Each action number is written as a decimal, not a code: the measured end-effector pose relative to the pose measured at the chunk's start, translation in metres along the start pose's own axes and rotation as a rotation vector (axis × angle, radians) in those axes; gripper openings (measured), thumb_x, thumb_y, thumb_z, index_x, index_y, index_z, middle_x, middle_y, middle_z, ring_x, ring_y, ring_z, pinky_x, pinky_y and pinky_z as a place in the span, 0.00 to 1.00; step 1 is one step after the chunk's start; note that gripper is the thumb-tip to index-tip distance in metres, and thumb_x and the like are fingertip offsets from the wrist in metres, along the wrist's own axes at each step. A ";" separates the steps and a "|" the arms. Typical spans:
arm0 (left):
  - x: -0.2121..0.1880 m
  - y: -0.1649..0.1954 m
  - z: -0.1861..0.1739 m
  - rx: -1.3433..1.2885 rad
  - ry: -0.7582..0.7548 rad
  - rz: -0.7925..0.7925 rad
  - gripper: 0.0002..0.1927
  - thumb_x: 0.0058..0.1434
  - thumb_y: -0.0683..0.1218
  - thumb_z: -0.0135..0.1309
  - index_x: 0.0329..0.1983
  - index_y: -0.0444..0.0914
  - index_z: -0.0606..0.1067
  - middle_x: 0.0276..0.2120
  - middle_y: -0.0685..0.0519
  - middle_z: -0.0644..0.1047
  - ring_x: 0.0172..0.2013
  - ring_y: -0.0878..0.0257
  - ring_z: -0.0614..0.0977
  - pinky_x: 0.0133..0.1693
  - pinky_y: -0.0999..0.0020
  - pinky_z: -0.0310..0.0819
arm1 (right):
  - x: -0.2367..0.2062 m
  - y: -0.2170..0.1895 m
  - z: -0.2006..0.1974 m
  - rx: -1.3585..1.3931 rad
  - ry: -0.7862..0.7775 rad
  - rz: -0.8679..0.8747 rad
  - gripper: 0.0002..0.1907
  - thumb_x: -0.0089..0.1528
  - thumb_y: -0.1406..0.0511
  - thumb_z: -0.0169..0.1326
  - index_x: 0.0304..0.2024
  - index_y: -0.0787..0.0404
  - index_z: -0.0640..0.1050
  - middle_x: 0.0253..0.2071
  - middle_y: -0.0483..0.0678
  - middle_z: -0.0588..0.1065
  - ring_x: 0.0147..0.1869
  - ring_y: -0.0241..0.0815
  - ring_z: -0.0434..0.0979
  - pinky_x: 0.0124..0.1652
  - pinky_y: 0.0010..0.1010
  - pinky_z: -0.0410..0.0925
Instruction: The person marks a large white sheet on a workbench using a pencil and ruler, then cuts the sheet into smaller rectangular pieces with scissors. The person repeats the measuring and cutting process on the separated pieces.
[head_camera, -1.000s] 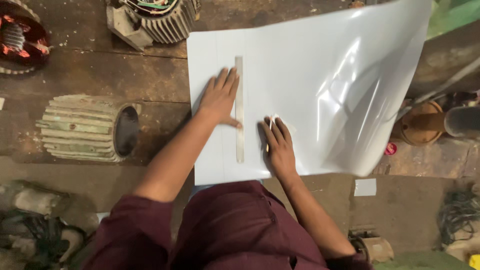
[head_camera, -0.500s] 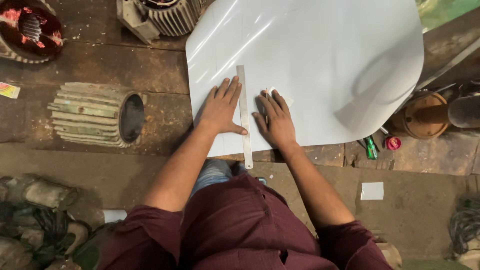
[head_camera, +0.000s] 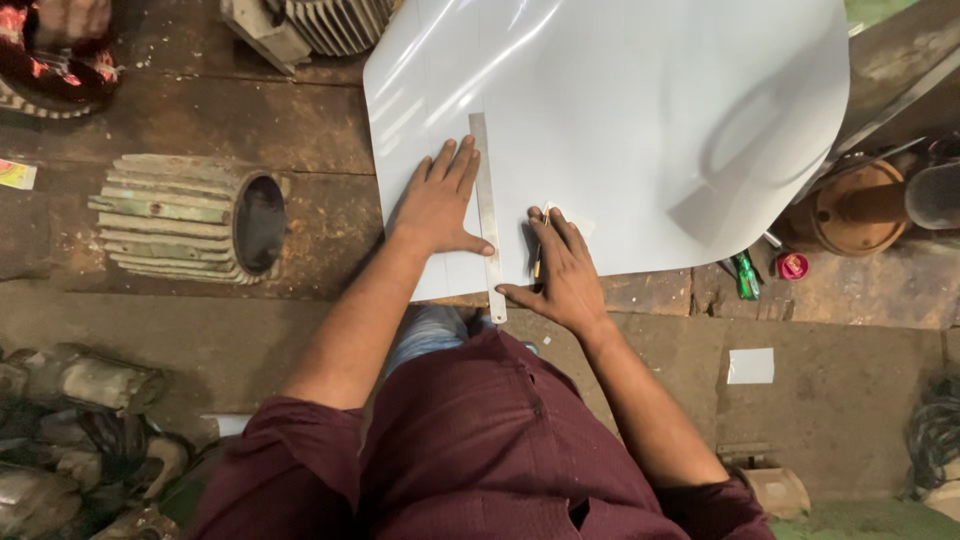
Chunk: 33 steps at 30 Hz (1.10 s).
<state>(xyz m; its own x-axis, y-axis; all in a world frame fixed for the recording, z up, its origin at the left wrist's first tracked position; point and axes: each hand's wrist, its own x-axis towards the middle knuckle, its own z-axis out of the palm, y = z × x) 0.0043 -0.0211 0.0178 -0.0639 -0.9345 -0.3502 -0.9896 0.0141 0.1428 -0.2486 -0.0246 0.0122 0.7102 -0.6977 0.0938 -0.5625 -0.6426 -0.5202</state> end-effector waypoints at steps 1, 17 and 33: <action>0.000 0.000 0.001 -0.005 -0.002 -0.003 0.77 0.36 0.79 0.64 0.78 0.32 0.45 0.78 0.43 0.41 0.76 0.48 0.42 0.71 0.46 0.43 | 0.000 0.001 0.000 -0.002 -0.003 0.001 0.56 0.51 0.41 0.67 0.69 0.67 0.63 0.73 0.56 0.63 0.78 0.63 0.55 0.71 0.53 0.53; 0.001 0.003 0.003 -0.006 0.002 -0.016 0.78 0.36 0.81 0.63 0.78 0.32 0.45 0.77 0.43 0.41 0.76 0.48 0.42 0.72 0.46 0.42 | -0.003 0.004 0.001 0.019 0.000 0.011 0.56 0.50 0.40 0.67 0.69 0.66 0.64 0.73 0.55 0.64 0.79 0.60 0.55 0.72 0.49 0.53; 0.002 0.005 -0.003 0.019 -0.062 -0.033 0.79 0.35 0.82 0.62 0.78 0.33 0.43 0.78 0.44 0.40 0.76 0.49 0.41 0.72 0.47 0.42 | -0.005 0.009 0.005 0.038 0.034 -0.005 0.54 0.51 0.40 0.65 0.68 0.67 0.65 0.71 0.57 0.66 0.77 0.61 0.57 0.70 0.51 0.55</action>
<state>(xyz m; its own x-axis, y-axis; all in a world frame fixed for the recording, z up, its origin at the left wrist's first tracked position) -0.0003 -0.0239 0.0204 -0.0381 -0.9106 -0.4116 -0.9936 -0.0093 0.1126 -0.2547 -0.0254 0.0030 0.6978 -0.7053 0.1250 -0.5422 -0.6341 -0.5513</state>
